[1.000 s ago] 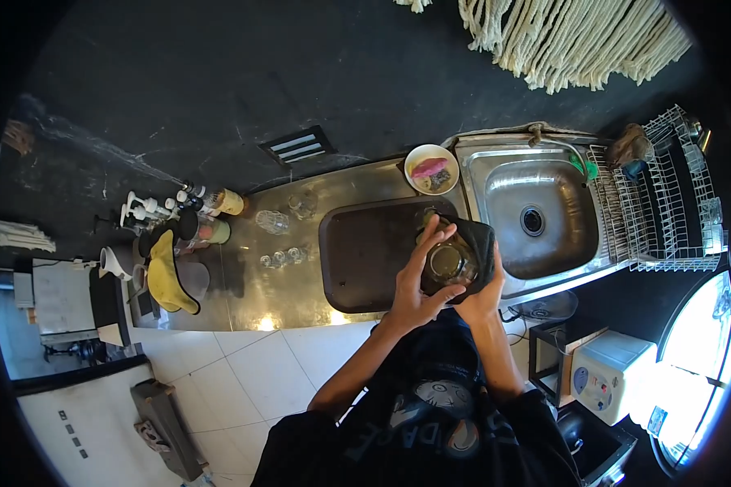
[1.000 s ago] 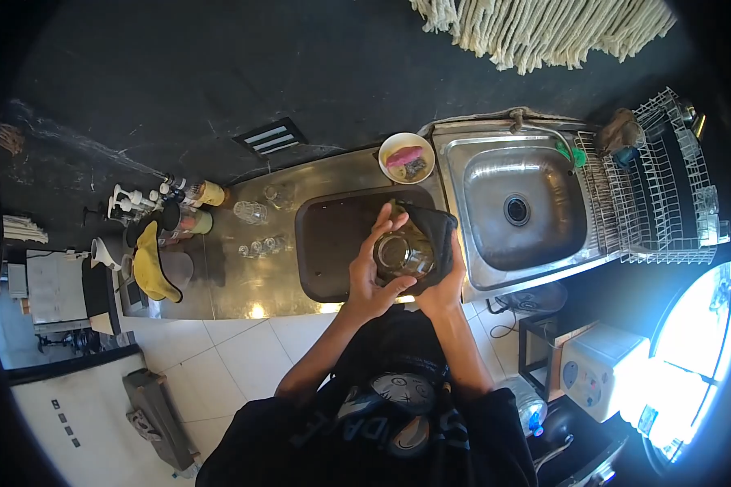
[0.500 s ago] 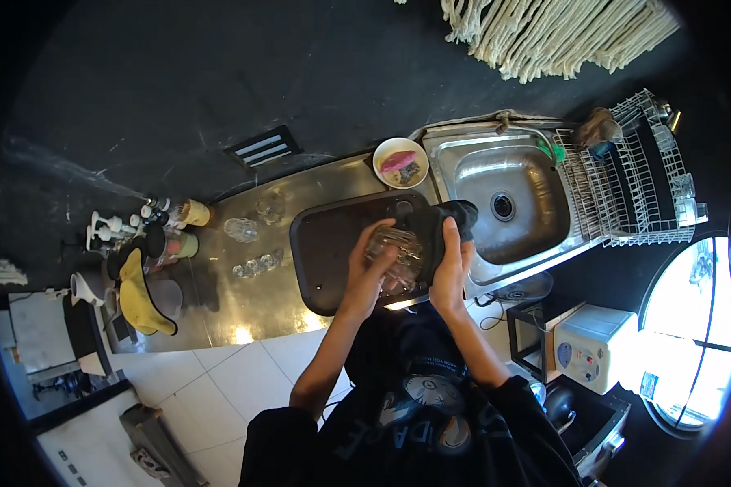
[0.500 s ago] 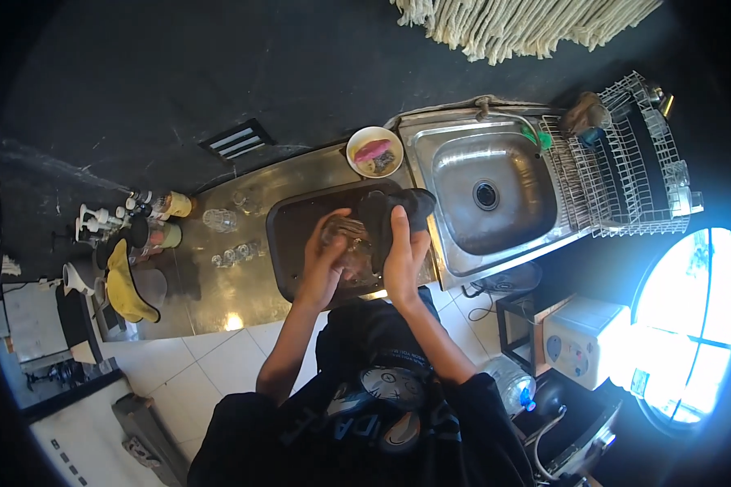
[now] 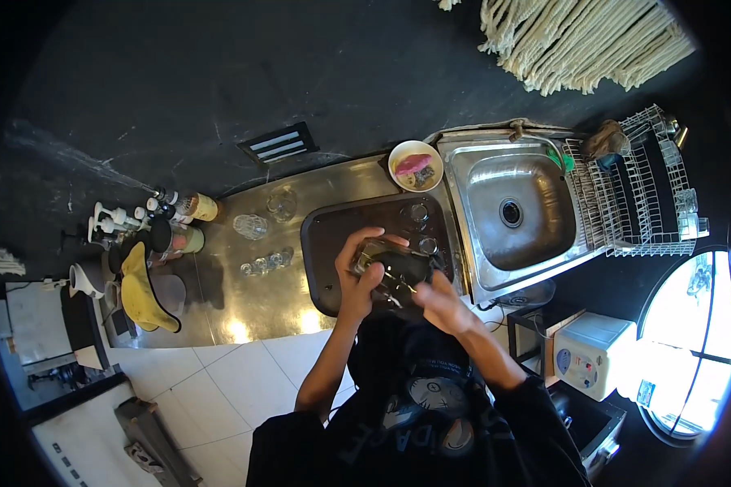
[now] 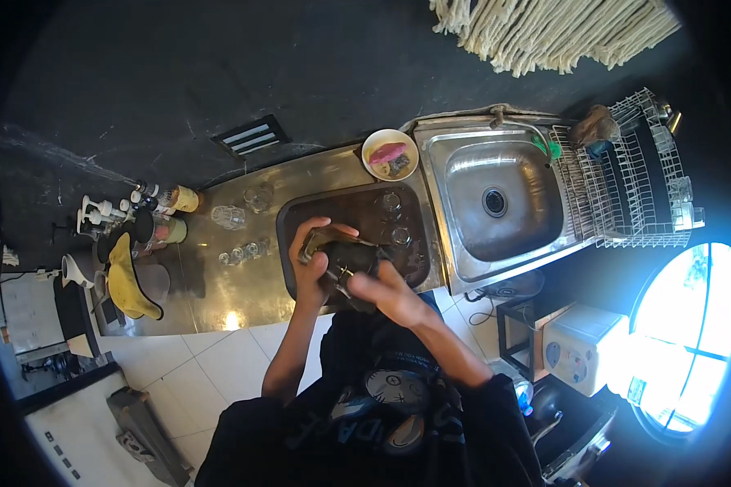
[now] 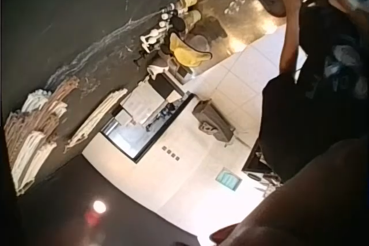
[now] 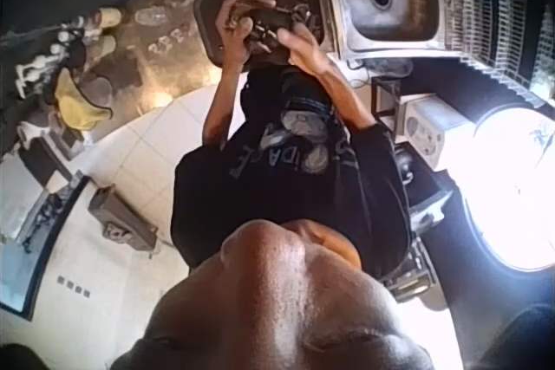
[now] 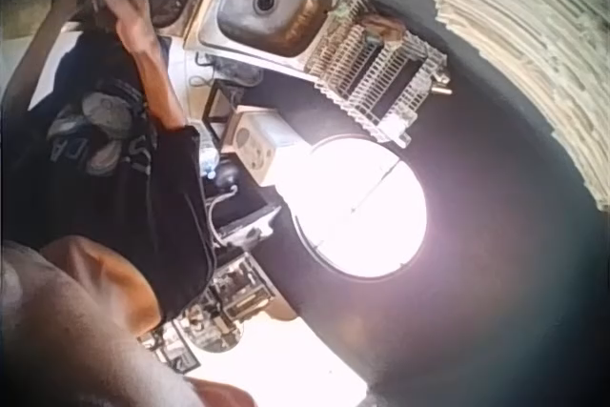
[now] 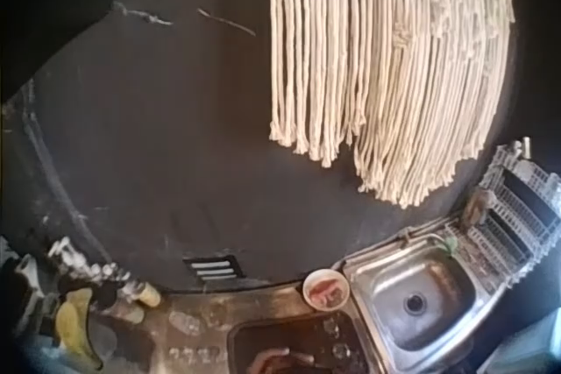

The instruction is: Dry and polish drinking glasses with a cloth, then pick up a serving tray and walk to a table to collect more glasses.

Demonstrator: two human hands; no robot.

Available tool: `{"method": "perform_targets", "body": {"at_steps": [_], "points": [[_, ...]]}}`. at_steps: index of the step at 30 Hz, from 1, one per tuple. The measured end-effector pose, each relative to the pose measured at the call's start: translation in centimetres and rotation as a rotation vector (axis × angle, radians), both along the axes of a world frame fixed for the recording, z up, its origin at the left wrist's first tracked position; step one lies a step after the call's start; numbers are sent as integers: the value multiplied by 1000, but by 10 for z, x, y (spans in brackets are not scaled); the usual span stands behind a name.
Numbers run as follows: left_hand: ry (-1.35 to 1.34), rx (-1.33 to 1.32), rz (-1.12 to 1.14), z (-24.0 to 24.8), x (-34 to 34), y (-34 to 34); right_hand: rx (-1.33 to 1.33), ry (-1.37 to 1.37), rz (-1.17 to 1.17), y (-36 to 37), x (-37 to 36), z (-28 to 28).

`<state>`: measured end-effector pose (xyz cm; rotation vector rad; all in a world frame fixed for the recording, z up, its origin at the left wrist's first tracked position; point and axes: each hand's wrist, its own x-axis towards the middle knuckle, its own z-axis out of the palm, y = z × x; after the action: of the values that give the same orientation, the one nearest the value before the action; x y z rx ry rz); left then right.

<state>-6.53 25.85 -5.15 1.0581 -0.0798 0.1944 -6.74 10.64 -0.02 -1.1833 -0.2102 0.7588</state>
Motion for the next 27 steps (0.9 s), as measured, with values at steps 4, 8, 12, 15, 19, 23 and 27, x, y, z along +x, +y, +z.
{"method": "perform_targets", "body": {"at_steps": [4,8,12,15,19,23,27], "points": [[29,-97,-143,0,-1,16,391,378,-133,9,-7,-2],[233,-142,31,6,-2,16,14,-180,-167,25,-4,-19],[349,110,51,-15,-7,16,-357,-393,33,25,-4,-14],[280,-93,-41,-4,-5,13,285,188,-200,24,-6,-38],[77,-436,-257,-4,-2,12,695,595,-348,27,-14,-19],[221,-345,-211,-10,2,8,-67,-220,-206,18,-11,-25],[319,-191,-135,-18,-2,6,-594,-762,38,19,-7,-7]]}}
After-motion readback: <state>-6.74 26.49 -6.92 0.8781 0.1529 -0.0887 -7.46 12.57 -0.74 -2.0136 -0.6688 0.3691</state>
